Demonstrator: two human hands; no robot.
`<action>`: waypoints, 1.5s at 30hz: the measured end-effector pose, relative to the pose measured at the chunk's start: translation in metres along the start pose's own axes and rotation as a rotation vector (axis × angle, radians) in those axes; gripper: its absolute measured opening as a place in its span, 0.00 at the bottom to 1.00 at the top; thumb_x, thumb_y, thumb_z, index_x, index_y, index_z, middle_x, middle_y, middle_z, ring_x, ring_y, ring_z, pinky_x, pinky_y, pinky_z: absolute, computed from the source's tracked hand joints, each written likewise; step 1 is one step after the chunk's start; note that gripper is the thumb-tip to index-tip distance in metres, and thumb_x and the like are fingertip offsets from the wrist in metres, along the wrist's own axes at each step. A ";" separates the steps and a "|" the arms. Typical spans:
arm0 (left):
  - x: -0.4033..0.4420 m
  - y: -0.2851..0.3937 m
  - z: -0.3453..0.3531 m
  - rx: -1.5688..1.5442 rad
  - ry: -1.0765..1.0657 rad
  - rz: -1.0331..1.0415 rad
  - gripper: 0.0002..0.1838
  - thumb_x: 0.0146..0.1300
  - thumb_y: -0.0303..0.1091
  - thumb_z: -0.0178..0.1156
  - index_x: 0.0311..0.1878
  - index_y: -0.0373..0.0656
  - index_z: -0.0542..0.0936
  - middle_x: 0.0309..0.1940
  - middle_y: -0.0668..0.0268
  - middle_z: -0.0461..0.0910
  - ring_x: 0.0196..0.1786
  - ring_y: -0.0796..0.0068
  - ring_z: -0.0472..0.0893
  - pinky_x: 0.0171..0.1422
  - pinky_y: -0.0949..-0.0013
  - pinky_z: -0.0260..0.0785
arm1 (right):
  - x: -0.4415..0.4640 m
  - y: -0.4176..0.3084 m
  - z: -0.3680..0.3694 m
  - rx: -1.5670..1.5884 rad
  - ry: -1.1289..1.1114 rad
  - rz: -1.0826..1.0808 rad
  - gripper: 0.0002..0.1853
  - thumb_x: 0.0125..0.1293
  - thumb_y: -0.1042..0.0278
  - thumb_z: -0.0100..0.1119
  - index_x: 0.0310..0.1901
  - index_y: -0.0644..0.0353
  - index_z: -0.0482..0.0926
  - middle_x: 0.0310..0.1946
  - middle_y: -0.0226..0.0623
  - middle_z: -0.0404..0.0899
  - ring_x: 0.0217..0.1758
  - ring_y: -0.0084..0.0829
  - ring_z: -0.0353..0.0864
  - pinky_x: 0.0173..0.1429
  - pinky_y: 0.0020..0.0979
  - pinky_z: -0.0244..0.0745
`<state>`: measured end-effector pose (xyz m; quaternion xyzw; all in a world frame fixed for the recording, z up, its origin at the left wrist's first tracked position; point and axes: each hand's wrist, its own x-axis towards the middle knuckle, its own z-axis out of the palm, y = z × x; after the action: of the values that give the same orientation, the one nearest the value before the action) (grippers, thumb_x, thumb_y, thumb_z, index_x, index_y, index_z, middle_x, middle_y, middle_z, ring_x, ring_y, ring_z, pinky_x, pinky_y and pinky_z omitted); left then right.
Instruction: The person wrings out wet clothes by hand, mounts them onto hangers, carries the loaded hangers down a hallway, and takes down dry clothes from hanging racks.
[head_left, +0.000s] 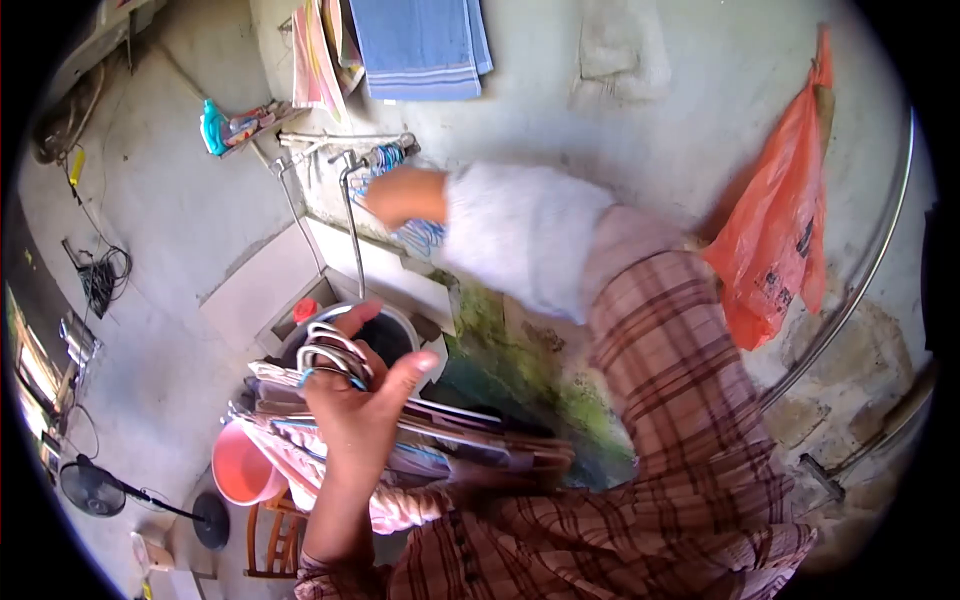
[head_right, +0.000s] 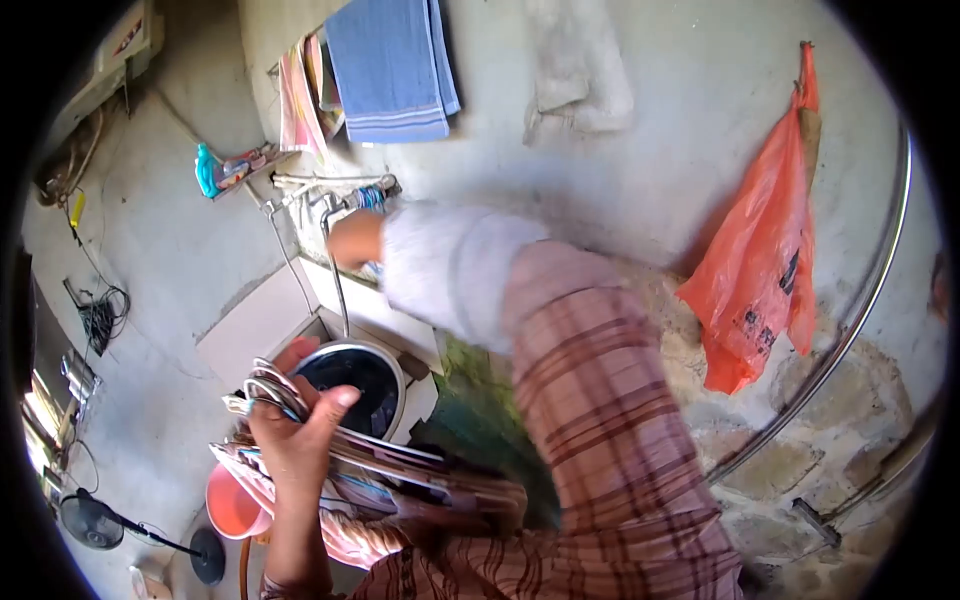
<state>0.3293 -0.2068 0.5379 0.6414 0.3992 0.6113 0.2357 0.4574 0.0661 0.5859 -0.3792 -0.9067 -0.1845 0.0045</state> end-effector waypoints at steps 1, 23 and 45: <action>0.000 -0.001 0.003 -0.020 -0.009 0.007 0.32 0.46 0.31 0.78 0.54 0.29 0.75 0.16 0.81 0.61 0.21 0.90 0.59 0.26 0.83 0.48 | 0.021 -0.014 -0.004 -0.004 0.045 -0.041 0.09 0.39 0.71 0.59 0.25 0.60 0.84 0.26 0.45 0.82 0.30 0.44 0.82 0.32 0.44 0.76; 0.021 -0.035 -0.014 -0.292 0.267 -0.239 0.09 0.58 0.27 0.66 0.39 0.34 0.78 0.23 0.76 0.72 0.23 0.89 0.64 0.26 0.82 0.55 | -0.193 -0.100 -0.001 1.665 -0.255 -0.145 0.18 0.73 0.60 0.49 0.54 0.66 0.73 0.45 0.36 0.77 0.49 0.24 0.70 0.59 0.30 0.65; 0.039 -0.016 -0.007 -0.156 0.384 -0.156 0.14 0.64 0.40 0.63 0.42 0.37 0.82 0.14 0.74 0.69 0.15 0.88 0.63 0.19 0.80 0.50 | -0.306 0.098 -0.303 0.861 1.262 -0.281 0.12 0.68 0.67 0.50 0.47 0.65 0.78 0.42 0.37 0.81 0.44 0.29 0.79 0.50 0.29 0.72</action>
<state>0.3160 -0.1682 0.5496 0.4602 0.4367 0.7311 0.2511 0.7029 -0.1832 0.8554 -0.0487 -0.7639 0.0039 0.6435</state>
